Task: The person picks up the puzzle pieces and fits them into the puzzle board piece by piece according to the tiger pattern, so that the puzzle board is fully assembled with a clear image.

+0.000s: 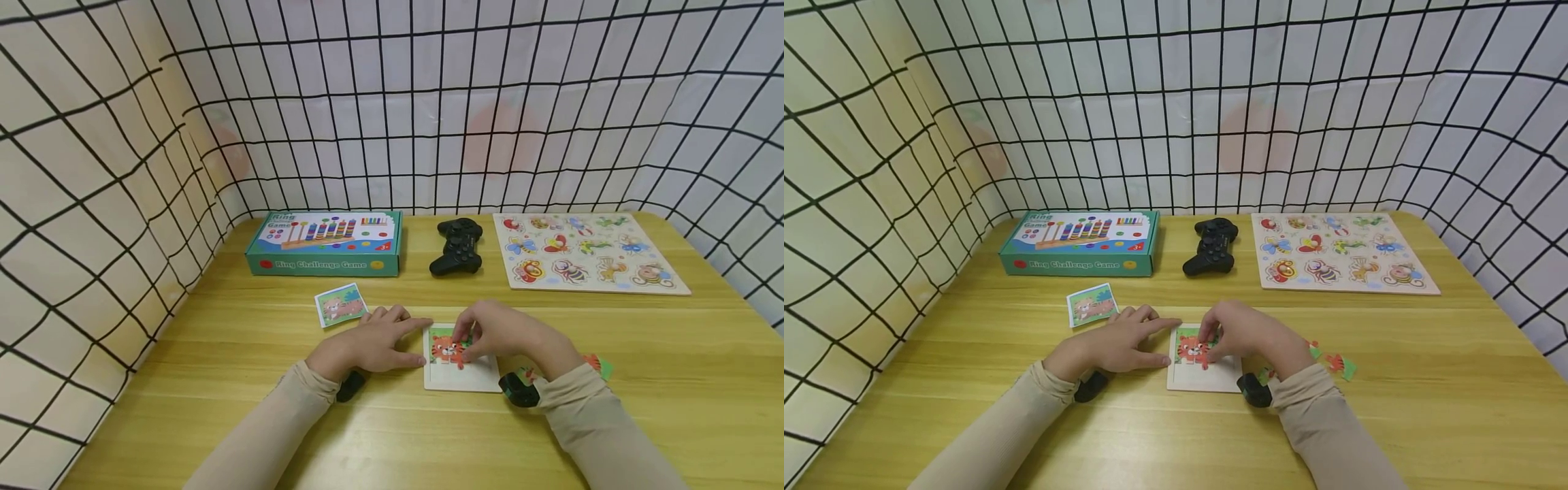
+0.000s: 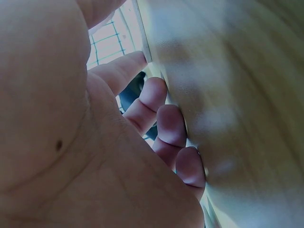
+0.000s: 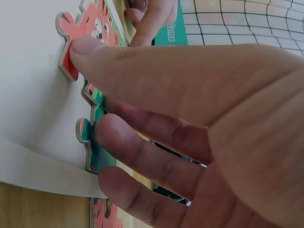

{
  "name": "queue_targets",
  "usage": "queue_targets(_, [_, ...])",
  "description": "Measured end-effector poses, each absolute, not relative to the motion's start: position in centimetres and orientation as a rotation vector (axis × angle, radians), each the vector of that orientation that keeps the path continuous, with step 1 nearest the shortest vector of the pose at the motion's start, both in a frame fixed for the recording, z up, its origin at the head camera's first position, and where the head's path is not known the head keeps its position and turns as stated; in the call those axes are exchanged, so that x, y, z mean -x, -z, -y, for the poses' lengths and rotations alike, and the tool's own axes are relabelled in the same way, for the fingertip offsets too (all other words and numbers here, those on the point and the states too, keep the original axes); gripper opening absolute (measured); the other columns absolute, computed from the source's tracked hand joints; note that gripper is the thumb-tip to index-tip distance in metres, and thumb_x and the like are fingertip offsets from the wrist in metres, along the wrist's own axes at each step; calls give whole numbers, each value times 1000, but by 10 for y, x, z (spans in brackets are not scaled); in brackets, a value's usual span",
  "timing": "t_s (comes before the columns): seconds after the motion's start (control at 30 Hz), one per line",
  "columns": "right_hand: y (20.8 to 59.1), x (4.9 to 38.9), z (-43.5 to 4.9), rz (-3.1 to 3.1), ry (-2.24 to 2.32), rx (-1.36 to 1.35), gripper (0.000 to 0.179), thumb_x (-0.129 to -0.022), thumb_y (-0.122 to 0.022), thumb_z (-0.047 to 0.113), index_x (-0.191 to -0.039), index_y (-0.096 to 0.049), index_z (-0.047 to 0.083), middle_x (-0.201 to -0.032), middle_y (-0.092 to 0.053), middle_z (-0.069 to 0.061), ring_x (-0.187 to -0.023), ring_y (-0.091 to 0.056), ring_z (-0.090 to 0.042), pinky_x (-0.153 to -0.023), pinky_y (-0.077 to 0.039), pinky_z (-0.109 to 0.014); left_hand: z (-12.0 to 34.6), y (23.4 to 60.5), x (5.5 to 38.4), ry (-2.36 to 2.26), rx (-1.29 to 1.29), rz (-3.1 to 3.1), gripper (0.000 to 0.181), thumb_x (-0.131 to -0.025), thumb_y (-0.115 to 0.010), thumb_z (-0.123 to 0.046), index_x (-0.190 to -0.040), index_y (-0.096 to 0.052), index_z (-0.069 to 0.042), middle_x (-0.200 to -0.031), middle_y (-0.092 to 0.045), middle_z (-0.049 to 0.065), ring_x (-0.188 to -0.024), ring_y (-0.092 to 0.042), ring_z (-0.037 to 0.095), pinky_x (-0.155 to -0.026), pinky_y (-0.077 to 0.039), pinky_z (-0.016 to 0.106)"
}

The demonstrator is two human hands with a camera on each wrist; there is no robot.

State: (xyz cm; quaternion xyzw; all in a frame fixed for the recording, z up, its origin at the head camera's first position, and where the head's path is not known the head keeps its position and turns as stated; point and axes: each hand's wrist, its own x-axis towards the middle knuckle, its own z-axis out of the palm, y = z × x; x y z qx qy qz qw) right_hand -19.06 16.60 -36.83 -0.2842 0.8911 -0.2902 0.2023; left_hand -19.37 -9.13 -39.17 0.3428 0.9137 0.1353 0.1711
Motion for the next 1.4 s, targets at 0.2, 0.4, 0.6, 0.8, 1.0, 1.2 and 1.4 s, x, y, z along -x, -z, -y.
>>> queue_targets(0.2, [368,190,-165,-2489,803,757,15,-82,-84,6,-93,-75,11,-85,-65,4,-69,-56,-13,-63,-49,-29,91,392,194,-378,-968,-2595,69,-96,-56,-61,-157,-35,-37,-136,-42,0,-111,-39,20,-95,-30,42])
queue_targets(0.4, [368,189,-162,-2491,784,762,15,-82,-84,7,-94,-76,12,-85,-65,4,-69,-56,-12,-62,-49,-28,91,392,194,-382,-967,-2592,69,-96,-56,-61,-157,-35,-37,-136,-42,0,-112,-39,20,-95,-30,42])
queue_targets(0.6, [367,188,-160,-2502,780,750,13,-84,-82,6,-94,-76,12,-86,-66,5,-71,-57,-13,-63,-49,-29,91,393,194,-378,-968,-2594,69,-96,-56,-61,-157,-35,-38,-136,-42,0,-112,-39,20,-95,-30,42])
queue_targets(0.8, [366,188,-159,-2514,762,684,11,-85,-81,4,-93,-77,12,-89,-67,4,-70,-57,-12,-64,-50,-30,91,393,194,-374,-970,-2596,69,-96,-56,-61,-157,-35,-38,-136,-42,-1,-111,-39,20,-94,-30,42])
queue_targets(1.0, [366,187,-158,-2519,741,660,11,-85,-81,5,-92,-78,12,-89,-67,4,-69,-57,-12,-63,-50,-30,91,392,193,-375,-965,-2597,69,-96,-56,-61,-157,-35,-38,-135,-42,-1,-110,-38,19,-92,-30,40])
queue_targets(1.2, [363,189,-169,-2496,803,703,10,-85,-82,13,-95,-78,14,-92,-68,5,-73,-59,-13,-68,-50,-32,91,392,193,-380,-964,-2592,69,-96,-56,-60,-157,-35,-37,-135,-42,-1,-111,-38,19,-93,-30,41])
queue_targets(1.4, [352,191,-194,-2513,862,655,19,-91,-77,15,-108,-76,8,-97,-67,1,-83,-60,-16,-72,-50,-35,91,393,194,-384,-968,-2596,69,-96,-57,-59,-157,-35,-37,-135,-42,-1,-110,-38,19,-93,-30,40])
